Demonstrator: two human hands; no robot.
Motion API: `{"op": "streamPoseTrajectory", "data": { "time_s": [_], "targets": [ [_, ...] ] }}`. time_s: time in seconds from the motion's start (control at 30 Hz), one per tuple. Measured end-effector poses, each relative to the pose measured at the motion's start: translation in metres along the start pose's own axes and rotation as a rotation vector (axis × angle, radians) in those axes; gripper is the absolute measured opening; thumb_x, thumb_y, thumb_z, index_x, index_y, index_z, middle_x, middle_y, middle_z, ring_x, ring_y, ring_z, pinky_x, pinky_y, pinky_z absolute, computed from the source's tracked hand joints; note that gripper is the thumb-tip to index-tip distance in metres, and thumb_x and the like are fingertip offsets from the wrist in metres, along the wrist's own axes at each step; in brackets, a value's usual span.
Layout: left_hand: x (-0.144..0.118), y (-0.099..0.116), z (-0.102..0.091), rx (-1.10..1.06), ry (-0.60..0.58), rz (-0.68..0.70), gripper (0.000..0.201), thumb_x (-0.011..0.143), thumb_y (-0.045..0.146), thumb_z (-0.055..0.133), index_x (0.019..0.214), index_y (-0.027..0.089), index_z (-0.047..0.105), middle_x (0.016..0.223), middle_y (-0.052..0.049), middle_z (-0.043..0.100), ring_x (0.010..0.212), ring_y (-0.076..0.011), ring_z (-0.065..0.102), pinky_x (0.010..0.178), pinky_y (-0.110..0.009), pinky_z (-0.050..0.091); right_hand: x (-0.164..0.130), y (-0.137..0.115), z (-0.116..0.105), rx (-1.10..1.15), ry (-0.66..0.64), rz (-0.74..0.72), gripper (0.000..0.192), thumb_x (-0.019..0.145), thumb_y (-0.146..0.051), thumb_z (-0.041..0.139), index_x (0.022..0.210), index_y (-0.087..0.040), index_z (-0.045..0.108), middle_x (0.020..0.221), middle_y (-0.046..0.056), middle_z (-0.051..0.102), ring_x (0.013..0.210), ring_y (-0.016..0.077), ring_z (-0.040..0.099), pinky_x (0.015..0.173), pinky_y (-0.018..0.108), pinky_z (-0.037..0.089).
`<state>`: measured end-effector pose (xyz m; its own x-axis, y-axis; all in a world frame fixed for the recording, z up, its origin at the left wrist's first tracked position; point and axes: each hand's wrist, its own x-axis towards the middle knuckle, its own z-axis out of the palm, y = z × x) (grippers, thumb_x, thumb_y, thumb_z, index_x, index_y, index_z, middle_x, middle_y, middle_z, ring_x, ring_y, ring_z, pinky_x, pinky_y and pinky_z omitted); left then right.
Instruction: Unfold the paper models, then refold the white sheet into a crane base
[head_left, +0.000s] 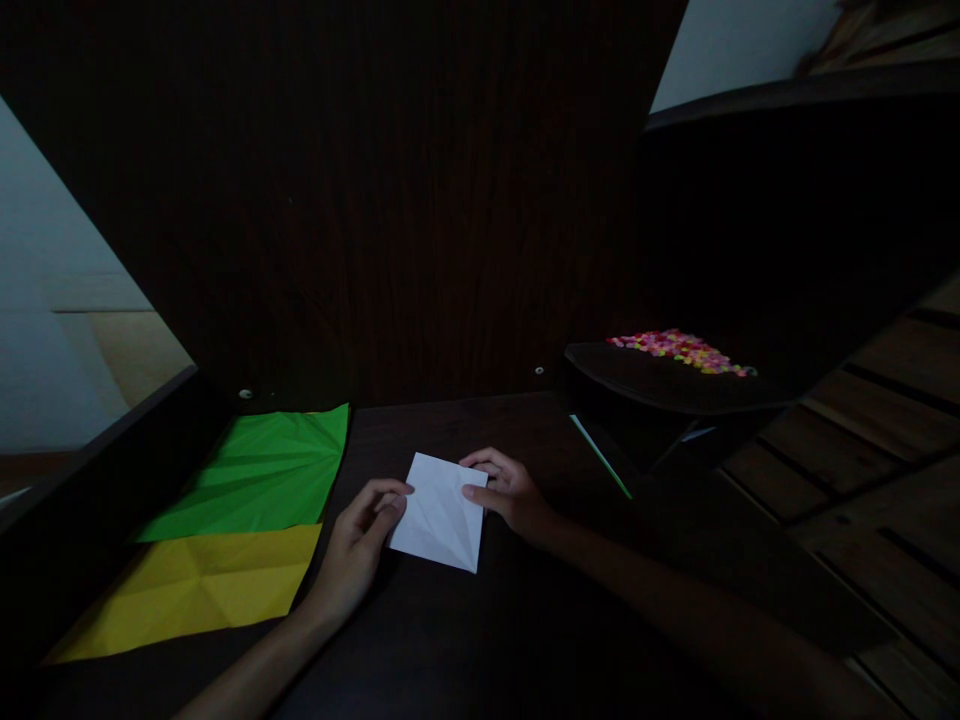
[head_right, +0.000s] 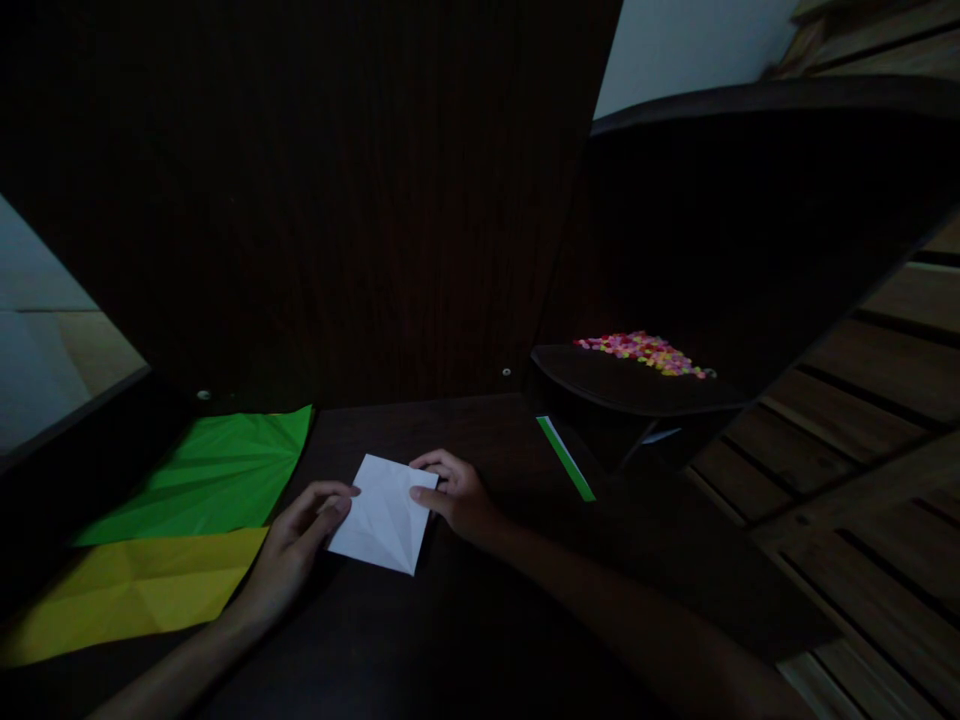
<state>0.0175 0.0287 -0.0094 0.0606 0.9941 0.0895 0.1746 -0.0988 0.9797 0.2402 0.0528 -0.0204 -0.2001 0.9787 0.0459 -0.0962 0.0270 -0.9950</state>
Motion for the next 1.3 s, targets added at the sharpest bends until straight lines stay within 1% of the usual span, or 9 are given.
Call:
{"op": "streamPoseTrajectory", "data": {
  "time_s": [0.1, 0.27, 0.43, 0.5, 0.63, 0.77, 0.97, 1.13, 1.3],
  "targets": [
    [0.0, 0.001, -0.001, 0.062, -0.045, 0.004, 0.031, 0.082, 0.046, 0.062, 0.093, 0.019, 0.074, 0.078, -0.002, 0.067, 0.069, -0.0184, 0.056, 0.062, -0.026, 0.042, 0.001, 0.0, 0.0, -0.002, 0.003, -0.02, 0.029, 0.067, -0.025, 0.074, 0.093, -0.021, 0.063, 0.094, 0.003, 0.07, 0.081, 0.0184, 0.065, 0.068, 0.03, 0.05],
    [-0.002, 0.007, -0.002, -0.081, -0.131, -0.003, 0.039, 0.076, 0.036, 0.07, 0.111, 0.02, 0.069, 0.099, -0.005, 0.071, 0.088, -0.0235, 0.063, 0.074, -0.028, 0.048, 0.001, 0.0, -0.001, 0.004, 0.037, 0.015, 0.027, 0.066, -0.024, 0.072, 0.092, -0.02, 0.065, 0.095, 0.004, 0.069, 0.077, 0.0179, 0.065, 0.061, 0.028, 0.051],
    [-0.005, 0.001, -0.005, -0.069, -0.215, -0.001, 0.055, 0.071, 0.034, 0.074, 0.123, 0.021, 0.062, 0.07, 0.001, 0.065, 0.051, -0.0139, 0.053, 0.047, -0.022, 0.04, 0.002, 0.001, -0.002, 0.121, 0.014, 0.099, 0.03, 0.062, -0.021, 0.067, 0.092, -0.019, 0.066, 0.095, 0.004, 0.068, 0.058, 0.014, 0.061, 0.045, 0.026, 0.051],
    [-0.004, -0.007, -0.004, -0.104, -0.228, 0.002, 0.06, 0.071, 0.036, 0.075, 0.127, 0.021, 0.059, 0.064, 0.002, 0.061, 0.048, -0.0137, 0.051, 0.045, -0.022, 0.04, 0.002, 0.002, -0.003, 0.17, 0.013, 0.101, 0.032, 0.059, -0.018, 0.064, 0.091, -0.018, 0.067, 0.092, 0.004, 0.068, 0.056, 0.0134, 0.06, 0.043, 0.026, 0.051],
    [-0.002, -0.019, -0.002, -0.184, -0.248, 0.004, 0.066, 0.069, 0.038, 0.078, 0.129, 0.02, 0.057, 0.076, -0.004, 0.067, 0.063, -0.0192, 0.062, 0.052, -0.024, 0.046, 0.003, 0.001, -0.004, 0.244, -0.009, 0.091, 0.035, 0.053, -0.017, 0.058, 0.087, -0.017, 0.068, 0.084, 0.002, 0.068, 0.052, 0.0142, 0.06, 0.039, 0.025, 0.05],
    [-0.002, -0.017, -0.001, -0.237, -0.273, 0.019, 0.067, 0.068, 0.038, 0.08, 0.128, 0.019, 0.056, 0.087, -0.006, 0.068, 0.069, -0.0193, 0.063, 0.055, -0.023, 0.047, 0.003, 0.001, -0.004, 0.285, -0.047, 0.087, 0.036, 0.054, -0.017, 0.056, 0.088, -0.017, 0.068, 0.077, 0.001, 0.068, 0.048, 0.0139, 0.059, 0.037, 0.025, 0.05],
    [-0.005, 0.004, -0.005, -0.12, -0.219, 0.022, 0.055, 0.07, 0.035, 0.08, 0.12, 0.019, 0.065, 0.103, -0.006, 0.067, 0.05, -0.0077, 0.049, 0.043, -0.019, 0.034, 0.006, 0.008, -0.007, 0.349, -0.101, 0.047, 0.036, 0.055, -0.015, 0.057, 0.09, -0.016, 0.068, 0.075, 0.001, 0.069, 0.048, 0.0145, 0.061, 0.037, 0.025, 0.052],
    [-0.006, 0.007, -0.002, -0.2, -0.184, 0.024, 0.041, 0.071, 0.033, 0.081, 0.108, 0.019, 0.071, 0.115, -0.008, 0.065, 0.074, -0.0166, 0.064, 0.06, -0.022, 0.048, 0.007, 0.011, -0.008, 0.355, -0.135, 0.019, 0.035, 0.059, -0.014, 0.058, 0.093, -0.017, 0.068, 0.079, 0.002, 0.07, 0.05, 0.0143, 0.062, 0.038, 0.024, 0.053],
    [-0.004, 0.002, 0.0, -0.28, -0.207, 0.008, 0.038, 0.072, 0.035, 0.08, 0.107, 0.02, 0.071, 0.123, -0.009, 0.063, 0.096, -0.024, 0.066, 0.079, -0.029, 0.054, 0.006, 0.008, -0.009, 0.363, -0.146, 0.029, 0.036, 0.058, -0.015, 0.058, 0.092, -0.017, 0.068, 0.074, 0.002, 0.069, 0.05, 0.0148, 0.062, 0.039, 0.024, 0.052]
  ]
}}
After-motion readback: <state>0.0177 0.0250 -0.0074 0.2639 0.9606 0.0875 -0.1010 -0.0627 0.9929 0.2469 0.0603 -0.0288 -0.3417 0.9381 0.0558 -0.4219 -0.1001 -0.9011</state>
